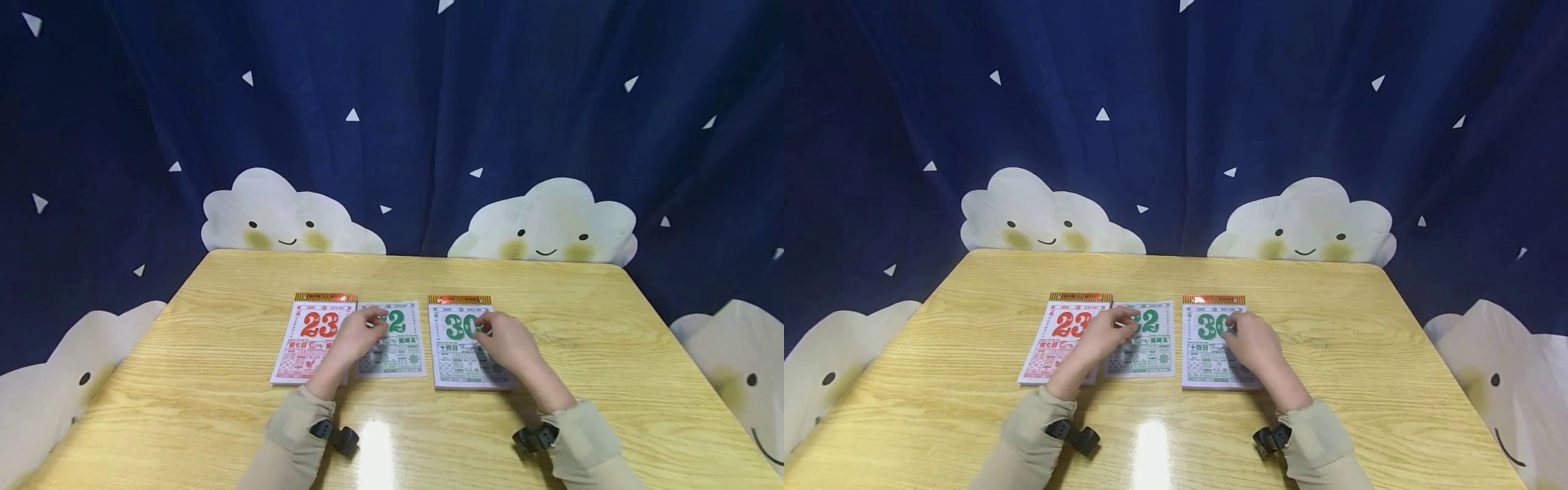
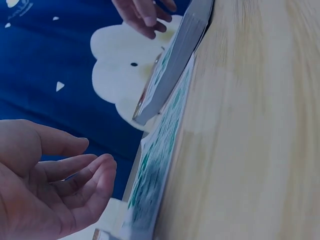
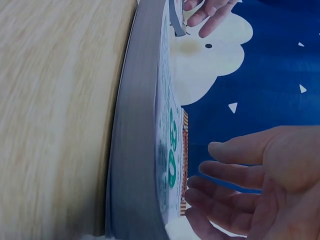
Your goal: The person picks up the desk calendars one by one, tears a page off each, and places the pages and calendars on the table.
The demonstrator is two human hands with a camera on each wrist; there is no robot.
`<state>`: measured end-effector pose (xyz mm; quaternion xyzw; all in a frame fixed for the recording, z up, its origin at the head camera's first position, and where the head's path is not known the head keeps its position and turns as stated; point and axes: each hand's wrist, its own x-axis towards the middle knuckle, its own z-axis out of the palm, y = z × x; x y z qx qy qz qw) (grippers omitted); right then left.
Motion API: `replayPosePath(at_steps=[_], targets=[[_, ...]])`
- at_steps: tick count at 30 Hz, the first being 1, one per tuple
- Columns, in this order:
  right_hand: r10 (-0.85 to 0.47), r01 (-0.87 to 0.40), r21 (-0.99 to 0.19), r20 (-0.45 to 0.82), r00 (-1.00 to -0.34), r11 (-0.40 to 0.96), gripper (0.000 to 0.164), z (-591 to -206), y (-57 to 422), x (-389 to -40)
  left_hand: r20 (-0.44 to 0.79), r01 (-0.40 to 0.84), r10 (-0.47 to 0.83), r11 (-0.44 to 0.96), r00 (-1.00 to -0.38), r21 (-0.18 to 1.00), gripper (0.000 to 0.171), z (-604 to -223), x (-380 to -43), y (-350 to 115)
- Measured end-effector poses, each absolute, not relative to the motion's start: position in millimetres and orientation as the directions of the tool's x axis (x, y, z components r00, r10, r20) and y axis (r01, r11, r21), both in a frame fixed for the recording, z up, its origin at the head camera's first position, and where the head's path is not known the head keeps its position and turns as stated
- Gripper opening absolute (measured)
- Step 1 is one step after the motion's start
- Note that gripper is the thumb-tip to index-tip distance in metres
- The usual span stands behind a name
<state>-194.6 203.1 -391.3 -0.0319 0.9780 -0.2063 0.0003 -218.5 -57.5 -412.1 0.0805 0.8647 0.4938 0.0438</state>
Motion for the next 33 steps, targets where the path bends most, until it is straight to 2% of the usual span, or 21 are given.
replayPosePath(at_steps=[8, 16, 25, 28, 33], targets=[[0.009, 0.027, -0.405, -0.046, -0.999, 0.914, 0.036, -396.0, 214.5, -197.3, -0.042, 0.096, 0.246, 0.525, -0.968, 0.845, 0.037, -415.5, -216.2, -30.3], [0.074, 0.102, -0.404, -0.084, -0.994, 0.909, 0.046, -401.3, 222.2, -199.2, -0.117, 0.045, 0.274, 0.523, -0.955, 0.851, 0.042, -416.9, -214.9, -1.4], [0.104, 0.213, -0.556, -0.221, -0.97, 0.804, 0.053, -408.2, 226.8, -202.6, -0.167, -0.043, 0.22, 0.479, -0.961, 0.877, 0.05, -419.8, -210.5, 18.4], [0.109, 0.226, -0.577, -0.23, -0.967, 0.785, 0.051, -408.0, 228.6, -203.3, -0.189, -0.078, 0.191, 0.475, -0.963, 0.877, 0.051, -419.9, -210.0, 22.8], [0.121, 0.23, -0.613, -0.215, -0.969, 0.756, 0.04, -411.8, 231.1, -205.1, -0.194, -0.099, 0.118, 0.547, -0.974, 0.831, 0.052, -422.9, -211.9, 30.1]])
